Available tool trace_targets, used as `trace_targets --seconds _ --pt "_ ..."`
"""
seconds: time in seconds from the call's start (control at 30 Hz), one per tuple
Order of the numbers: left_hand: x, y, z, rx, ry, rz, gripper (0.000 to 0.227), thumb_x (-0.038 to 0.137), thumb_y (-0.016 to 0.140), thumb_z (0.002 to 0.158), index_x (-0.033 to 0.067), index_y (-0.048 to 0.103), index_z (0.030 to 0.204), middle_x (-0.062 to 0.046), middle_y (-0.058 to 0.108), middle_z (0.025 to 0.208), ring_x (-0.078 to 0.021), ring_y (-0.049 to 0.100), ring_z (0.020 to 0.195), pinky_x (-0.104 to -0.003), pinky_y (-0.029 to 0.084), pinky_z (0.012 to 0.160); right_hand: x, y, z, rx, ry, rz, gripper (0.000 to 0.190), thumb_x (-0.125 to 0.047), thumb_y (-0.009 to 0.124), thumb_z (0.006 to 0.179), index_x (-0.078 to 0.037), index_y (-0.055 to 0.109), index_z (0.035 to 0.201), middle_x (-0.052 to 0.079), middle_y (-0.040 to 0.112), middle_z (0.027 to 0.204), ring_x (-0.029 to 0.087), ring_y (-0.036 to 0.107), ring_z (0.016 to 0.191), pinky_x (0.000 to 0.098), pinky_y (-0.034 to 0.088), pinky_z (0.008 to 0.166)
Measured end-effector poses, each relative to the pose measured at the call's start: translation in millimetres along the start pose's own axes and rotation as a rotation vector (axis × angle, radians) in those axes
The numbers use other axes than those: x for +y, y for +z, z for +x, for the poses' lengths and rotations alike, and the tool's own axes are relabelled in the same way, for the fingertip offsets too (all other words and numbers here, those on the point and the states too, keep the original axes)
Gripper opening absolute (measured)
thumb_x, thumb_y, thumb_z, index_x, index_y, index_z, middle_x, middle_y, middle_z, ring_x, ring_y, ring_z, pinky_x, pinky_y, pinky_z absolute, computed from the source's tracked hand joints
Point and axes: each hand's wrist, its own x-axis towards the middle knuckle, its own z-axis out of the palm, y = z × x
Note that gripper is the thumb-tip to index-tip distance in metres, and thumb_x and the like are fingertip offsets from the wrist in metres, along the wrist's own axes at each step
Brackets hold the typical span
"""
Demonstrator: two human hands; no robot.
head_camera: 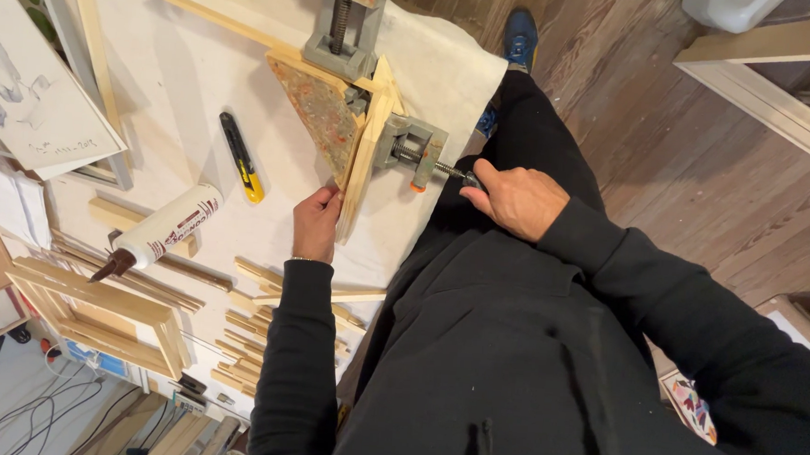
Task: The recorder is assembling wooden frame components by using a corner clamp, applying wood glue, and securing the pieces with small nails and a hammer.
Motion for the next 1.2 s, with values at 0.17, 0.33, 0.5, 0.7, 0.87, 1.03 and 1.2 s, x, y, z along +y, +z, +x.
trace_targets --seconds 0.17,0.33,0.5,0.7,0.87,1.03,1.2 --pt "-11 -2 3 0.016 -0.004 -0.075 0.02 0.009 0.064 0.102 -0.0069 0.073 0.108 -0.001 0.069 0.092 -0.0056 0.055 0.08 -0.022 0.047 0.073 0 -3 4 -0.08 0.009 0.038 0.04 -0.043 0.054 0.104 -0.003 0.052 0.1 0.023 0.064 0.063 0.045 0.064 0.06 0.0535 0.051 0.053" --pt "-11 0 1 0.042 -0.03 -0.081 0.021 0.01 0.064 0.101 -0.0068 0.073 0.109 -0.001 0.07 0.093 -0.0058 0.057 0.081 -0.022 0.049 0.074 22 8 10 -0.139 -0.035 0.236 0.041 -0.043 0.049 0.106 -0.002 0.053 0.1 0.02 0.065 0.063 0.041 0.065 0.058 0.0503 0.051 0.052" --pt "-11 -2 3 0.044 -0.031 -0.061 0.023 0.011 0.063 0.101 -0.0065 0.073 0.11 -0.002 0.071 0.092 -0.0062 0.058 0.08 -0.023 0.049 0.074 68 50 15 -0.328 0.053 0.638 0.047 -0.045 0.042 0.111 -0.002 0.057 0.097 0.01 0.064 0.063 0.029 0.062 0.053 0.0421 0.049 0.052" --pt "-10 -3 4 0.024 0.001 -0.034 0.023 0.012 0.063 0.101 -0.0063 0.073 0.11 -0.001 0.071 0.092 -0.0052 0.058 0.081 -0.022 0.049 0.074 20 31 6 -0.232 0.147 0.65 0.051 -0.048 0.045 0.112 0.001 0.056 0.102 0.014 0.059 0.067 0.033 0.052 0.053 0.0458 0.041 0.048" --pt "-13 -4 5 0.022 -0.02 -0.035 0.024 0.013 0.065 0.101 -0.0073 0.074 0.11 -0.002 0.07 0.089 -0.0066 0.057 0.078 -0.023 0.048 0.071 7 28 13 -0.001 0.013 0.15 0.048 -0.049 0.05 0.105 -0.003 0.058 0.094 0.021 0.067 0.069 0.043 0.065 0.062 0.0516 0.049 0.053" --pt "4 -1 -1 0.018 -0.026 0.017 0.024 0.014 0.066 0.099 -0.0061 0.074 0.11 -0.002 0.072 0.089 -0.0065 0.059 0.079 -0.023 0.05 0.073 56 54 21 -0.439 0.251 0.75 0.057 -0.048 0.039 0.115 0.001 0.053 0.091 0.033 0.049 0.074 0.053 0.043 0.065 0.0568 0.036 0.051" --pt "13 0 -7 0.028 -0.037 0.075 0.024 0.016 0.066 0.098 -0.005 0.075 0.107 -0.002 0.072 0.087 -0.0067 0.06 0.079 -0.024 0.05 0.073 5 30 9 -0.283 0.209 0.569 0.05 -0.048 0.045 0.111 -0.003 0.057 0.092 0.03 0.055 0.074 0.049 0.052 0.066 0.0551 0.043 0.051"
